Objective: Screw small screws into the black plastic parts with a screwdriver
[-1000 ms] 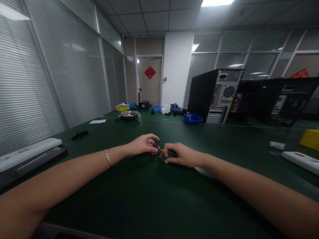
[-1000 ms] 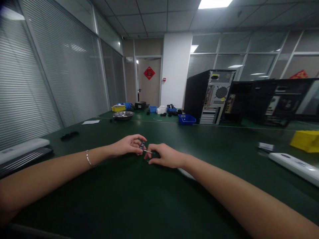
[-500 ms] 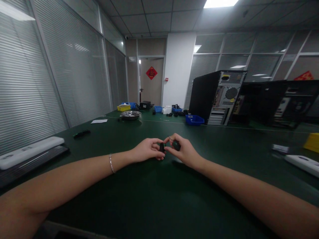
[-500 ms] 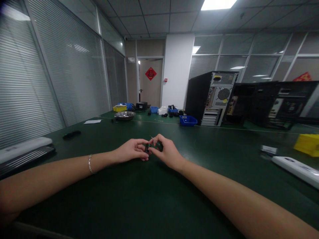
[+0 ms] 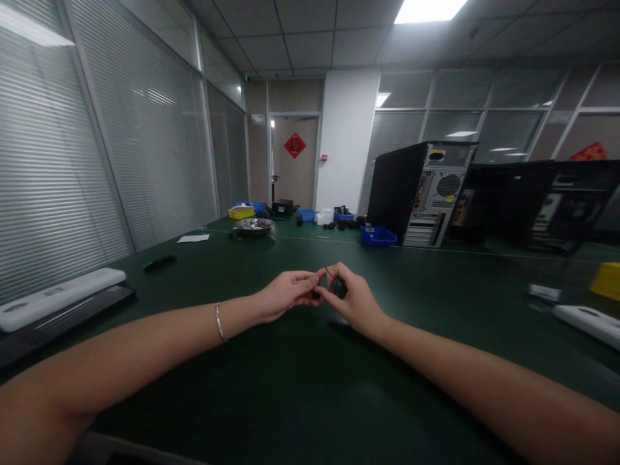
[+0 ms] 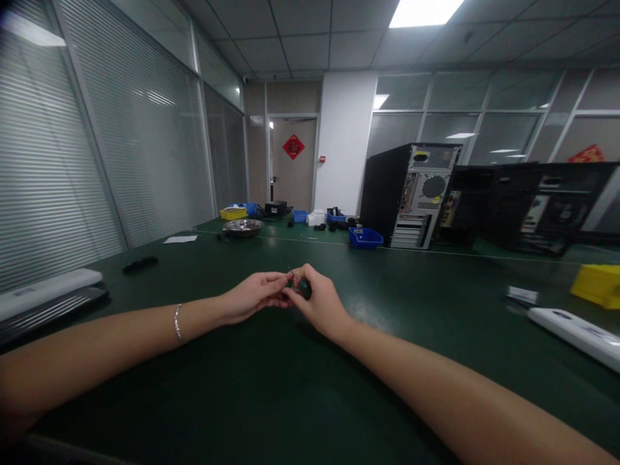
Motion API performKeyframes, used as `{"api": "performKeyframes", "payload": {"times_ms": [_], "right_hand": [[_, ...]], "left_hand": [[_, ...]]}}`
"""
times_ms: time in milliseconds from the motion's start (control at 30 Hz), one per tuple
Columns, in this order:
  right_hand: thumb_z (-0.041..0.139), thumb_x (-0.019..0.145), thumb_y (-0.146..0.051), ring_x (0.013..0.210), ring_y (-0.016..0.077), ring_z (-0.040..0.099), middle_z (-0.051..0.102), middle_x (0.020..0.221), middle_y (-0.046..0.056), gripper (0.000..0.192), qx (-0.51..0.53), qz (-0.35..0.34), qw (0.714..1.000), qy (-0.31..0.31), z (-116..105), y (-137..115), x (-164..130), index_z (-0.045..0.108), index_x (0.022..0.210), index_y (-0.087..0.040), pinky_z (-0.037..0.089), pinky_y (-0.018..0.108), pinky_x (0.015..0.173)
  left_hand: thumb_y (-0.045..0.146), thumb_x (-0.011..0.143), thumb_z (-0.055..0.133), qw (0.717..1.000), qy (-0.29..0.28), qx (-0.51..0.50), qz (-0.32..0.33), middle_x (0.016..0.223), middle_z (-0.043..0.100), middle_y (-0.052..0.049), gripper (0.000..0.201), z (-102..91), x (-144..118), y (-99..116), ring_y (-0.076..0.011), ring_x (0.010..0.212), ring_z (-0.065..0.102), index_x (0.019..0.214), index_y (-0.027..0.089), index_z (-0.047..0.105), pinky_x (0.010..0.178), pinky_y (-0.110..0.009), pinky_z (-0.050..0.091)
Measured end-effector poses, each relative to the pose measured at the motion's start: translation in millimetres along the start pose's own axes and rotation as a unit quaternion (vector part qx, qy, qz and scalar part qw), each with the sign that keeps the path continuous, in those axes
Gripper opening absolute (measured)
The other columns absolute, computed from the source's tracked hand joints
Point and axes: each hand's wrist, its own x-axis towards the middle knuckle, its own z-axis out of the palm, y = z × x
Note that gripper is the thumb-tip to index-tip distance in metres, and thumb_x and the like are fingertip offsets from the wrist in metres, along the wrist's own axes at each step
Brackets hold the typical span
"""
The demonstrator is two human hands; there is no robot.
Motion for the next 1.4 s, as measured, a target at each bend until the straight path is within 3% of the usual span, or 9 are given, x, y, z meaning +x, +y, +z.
{"api": "performKeyframes", "payload": {"times_ms": [500, 600, 700, 833, 967, 1067, 1200, 1333, 1400], "right_hand": [[0.054, 0.081, -0.02, 0.085, 0.0179, 0.059, 0.062, 0.097, 0.005, 0.009, -0.069, -0.009, 0.997, 0.017, 7, 0, 1, 0.048, 0.088, -0.021, 0.046, 0.029, 0.074], [0.053, 0.082, -0.019, 0.096, 0.0197, 0.057, 0.061, 0.106, 0.007, 0.009, -0.045, -0.005, 0.999, 0.026, 4, 0, 1, 0.047, 0.088, -0.021, 0.044, 0.032, 0.08], [0.055, 0.082, -0.023, 0.086, 0.0184, 0.058, 0.063, 0.094, 0.005, 0.01, -0.055, 0.037, 0.998, 0.01, 1, 2, 1, 0.049, 0.089, -0.021, 0.045, 0.031, 0.075], [0.056, 0.081, -0.029, 0.074, 0.0166, 0.057, 0.061, 0.086, 0.003, 0.014, -0.07, 0.136, 0.987, -0.045, -3, 11, 2, 0.053, 0.091, -0.019, 0.045, 0.029, 0.066], [0.052, 0.083, -0.024, 0.086, 0.0178, 0.057, 0.06, 0.099, 0.006, 0.025, -0.031, 0.202, 0.974, -0.102, -8, 22, 3, 0.054, 0.107, -0.019, 0.047, 0.031, 0.075], [0.051, 0.084, -0.022, 0.098, 0.0195, 0.054, 0.057, 0.112, 0.007, 0.033, -0.032, 0.189, 0.974, -0.117, -10, 29, 1, 0.053, 0.117, -0.02, 0.044, 0.034, 0.087], [0.051, 0.085, -0.022, 0.103, 0.0198, 0.053, 0.054, 0.118, 0.006, 0.038, -0.054, 0.146, 0.983, -0.102, -13, 33, 0, 0.051, 0.123, -0.023, 0.043, 0.036, 0.089], [0.049, 0.087, -0.024, 0.1, 0.0198, 0.054, 0.057, 0.114, 0.005, 0.036, -0.061, 0.104, 0.989, -0.086, -18, 29, 1, 0.05, 0.123, -0.025, 0.045, 0.037, 0.084], [0.049, 0.088, -0.026, 0.097, 0.0193, 0.055, 0.059, 0.107, 0.005, 0.031, -0.058, 0.073, 0.992, -0.09, -20, 24, 1, 0.054, 0.118, -0.024, 0.046, 0.035, 0.081]], "left_hand": [[0.023, 0.079, 0.062, 0.999, 0.009, 0.03, 0.034, 0.093, 0.064, -0.009, 0.021, -11.1, 12, -2, -0.0147, 0.08, 0.059, 0.096, 0.01, 0.063, 0.077, -0.031, 0.045], [0.023, 0.081, 0.059, 0.992, 0.079, 0.075, 0.066, 0.09, 0.064, -0.01, 0.02, -44.5, 22, 1, -0.0159, 0.079, 0.06, 0.096, 0.009, 0.061, 0.074, -0.03, 0.045], [0.017, 0.083, 0.054, 0.96, 0.234, 0.115, 0.106, 0.084, 0.063, -0.008, 0.012, -98.4, 25, 15, -0.0138, 0.073, 0.058, 0.089, 0.008, 0.059, 0.072, -0.027, 0.044], [0.017, 0.089, 0.042, 0.926, 0.337, 0.128, 0.115, 0.066, 0.056, -0.003, 0.017, -167.0, 6, 36, -0.0116, 0.065, 0.052, 0.081, 0.008, 0.054, 0.065, -0.024, 0.039], [0.025, 0.095, 0.02, 0.874, 0.412, 0.256, 0.036, 0.053, 0.043, 0.001, 0.04, -195.7, -9, 40, -0.01, 0.054, 0.04, 0.08, 0.005, 0.052, 0.055, -0.024, 0.031], [0.032, 0.094, 0.017, 0.873, 0.386, 0.297, 0.008, 0.053, 0.04, 0.002, 0.047, -186.5, -2, 33, -0.0099, 0.051, 0.036, 0.09, 0.003, 0.053, 0.051, -0.024, 0.028], [0.043, 0.084, 0.045, 0.901, 0.291, 0.32, 0.019, 0.062, 0.049, 0.001, 0.038, -137.0, 14, 18, -0.0112, 0.056, 0.043, 0.099, 0.01, 0.056, 0.053, -0.023, 0.033], [0.04, 0.083, 0.05, 0.923, 0.056, 0.371, 0.089, 0.075, 0.058, -0.002, 0.032, -69.4, 13, 5, -0.0134, 0.066, 0.053, 0.101, 0.015, 0.056, 0.06, -0.023, 0.042], [0.038, 0.084, 0.049, 0.922, -0.009, 0.372, 0.106, 0.082, 0.061, -0.004, 0.029, -44.4, 8, 2, -0.0142, 0.071, 0.056, 0.099, 0.015, 0.059, 0.066, -0.025, 0.045]]}}
